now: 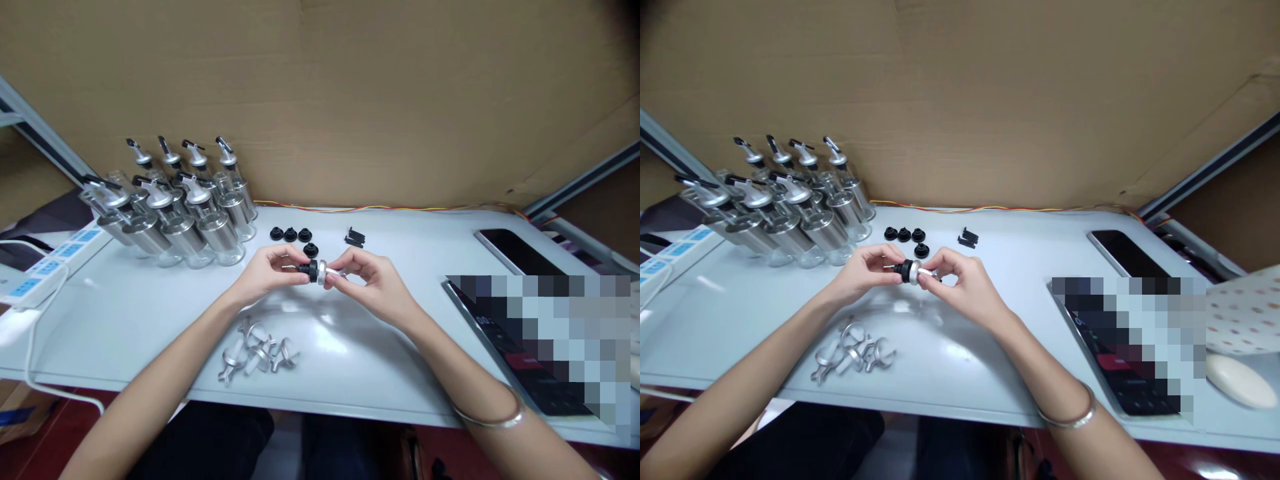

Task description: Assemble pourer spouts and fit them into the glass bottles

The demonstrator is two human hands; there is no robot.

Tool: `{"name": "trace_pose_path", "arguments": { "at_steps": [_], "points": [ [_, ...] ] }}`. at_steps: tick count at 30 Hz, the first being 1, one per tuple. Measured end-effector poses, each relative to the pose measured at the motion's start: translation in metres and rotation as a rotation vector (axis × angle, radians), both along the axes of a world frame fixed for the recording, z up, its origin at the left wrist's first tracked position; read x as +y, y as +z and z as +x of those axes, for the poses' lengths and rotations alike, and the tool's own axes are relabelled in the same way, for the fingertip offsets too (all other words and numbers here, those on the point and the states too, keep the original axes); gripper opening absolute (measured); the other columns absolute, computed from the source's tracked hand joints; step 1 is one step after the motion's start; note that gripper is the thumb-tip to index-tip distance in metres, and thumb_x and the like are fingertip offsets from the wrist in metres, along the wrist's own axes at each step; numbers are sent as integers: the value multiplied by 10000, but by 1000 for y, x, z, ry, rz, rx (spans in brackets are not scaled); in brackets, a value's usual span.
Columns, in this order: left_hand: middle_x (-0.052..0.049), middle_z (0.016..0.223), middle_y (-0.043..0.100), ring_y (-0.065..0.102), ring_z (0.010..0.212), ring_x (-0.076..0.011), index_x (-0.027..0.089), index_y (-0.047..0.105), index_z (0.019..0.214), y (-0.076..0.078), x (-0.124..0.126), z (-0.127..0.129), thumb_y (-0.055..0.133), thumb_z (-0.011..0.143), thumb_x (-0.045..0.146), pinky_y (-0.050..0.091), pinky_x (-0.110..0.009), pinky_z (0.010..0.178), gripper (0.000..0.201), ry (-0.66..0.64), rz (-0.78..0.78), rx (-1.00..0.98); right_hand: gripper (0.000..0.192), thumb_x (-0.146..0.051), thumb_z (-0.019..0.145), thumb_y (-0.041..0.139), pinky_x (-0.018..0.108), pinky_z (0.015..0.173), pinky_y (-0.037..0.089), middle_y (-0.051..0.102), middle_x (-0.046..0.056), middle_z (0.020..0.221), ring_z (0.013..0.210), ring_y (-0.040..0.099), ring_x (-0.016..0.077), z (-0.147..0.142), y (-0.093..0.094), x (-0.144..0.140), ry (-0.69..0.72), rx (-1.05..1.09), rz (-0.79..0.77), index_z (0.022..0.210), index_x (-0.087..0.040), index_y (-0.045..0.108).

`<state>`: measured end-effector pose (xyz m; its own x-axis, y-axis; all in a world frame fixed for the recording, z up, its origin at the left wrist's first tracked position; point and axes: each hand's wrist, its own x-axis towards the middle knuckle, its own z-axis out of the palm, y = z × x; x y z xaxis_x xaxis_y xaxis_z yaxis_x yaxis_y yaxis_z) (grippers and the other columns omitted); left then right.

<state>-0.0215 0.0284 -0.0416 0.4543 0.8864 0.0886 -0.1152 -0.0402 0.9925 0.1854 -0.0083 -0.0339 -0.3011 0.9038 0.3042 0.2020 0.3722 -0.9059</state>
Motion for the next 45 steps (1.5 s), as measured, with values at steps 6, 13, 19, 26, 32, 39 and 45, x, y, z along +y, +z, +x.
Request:
{"name": "trace_pose_path", "arguments": {
  "at_steps": [6, 13, 19, 26, 32, 39, 45],
  "points": [
    [3, 721, 651, 620, 666, -121, 149, 699, 672, 1, 1, -1, 885, 478, 209, 528, -298, 693, 276, 49, -9, 33, 180, -337, 836, 677, 296, 674, 516, 724, 44, 756, 702, 681, 177, 1, 0, -1, 25, 8, -32, 797, -179, 599],
    [-5, 719, 669, 626, 665, -120, 160, 736, 686, 3, -1, -2, 881, 492, 213, 524, -284, 696, 248, 34, -3, 54, 184, -339, 833, 675, 294, 669, 506, 718, 42, 729, 688, 677, 176, 1, 0, 0, 34, 8, -32, 785, -175, 606],
    [-9, 729, 684, 633, 674, -122, 165, 744, 688, 3, 0, -4, 872, 503, 195, 515, -282, 704, 227, 21, -19, 73, 192, -350, 821, 677, 297, 663, 503, 725, 50, 730, 678, 685, 184, 0, -1, 0, 22, -6, -52, 778, -175, 610],
    [-15, 730, 696, 643, 684, -132, 160, 735, 668, 4, 0, -3, 862, 501, 170, 520, -284, 699, 210, -2, -28, 86, 207, -368, 813, 673, 300, 668, 505, 729, 57, 731, 676, 692, 190, -1, -1, -1, 31, -19, -74, 779, -175, 610],
    [3, 687, 682, 630, 645, -113, 153, 716, 630, 6, -2, -1, 857, 469, 140, 514, -267, 675, 215, 42, -61, 67, 219, -377, 816, 678, 296, 674, 499, 729, 55, 737, 681, 689, 184, -1, -2, -1, 29, -11, -82, 778, -175, 604],
    [-2, 697, 682, 635, 661, -122, 149, 713, 643, 7, -2, 0, 857, 471, 163, 525, -285, 701, 226, 35, -42, 93, 222, -375, 806, 675, 297, 663, 498, 729, 62, 736, 674, 687, 185, -3, -2, -1, 35, -1, -115, 773, -172, 592],
    [-5, 711, 669, 638, 673, -131, 146, 703, 651, 6, -3, 1, 858, 488, 192, 542, -310, 724, 230, 21, -17, 111, 230, -386, 811, 673, 309, 680, 505, 731, 64, 740, 688, 688, 191, -2, -5, 1, 47, 0, -141, 776, -172, 594]
  ]
}}
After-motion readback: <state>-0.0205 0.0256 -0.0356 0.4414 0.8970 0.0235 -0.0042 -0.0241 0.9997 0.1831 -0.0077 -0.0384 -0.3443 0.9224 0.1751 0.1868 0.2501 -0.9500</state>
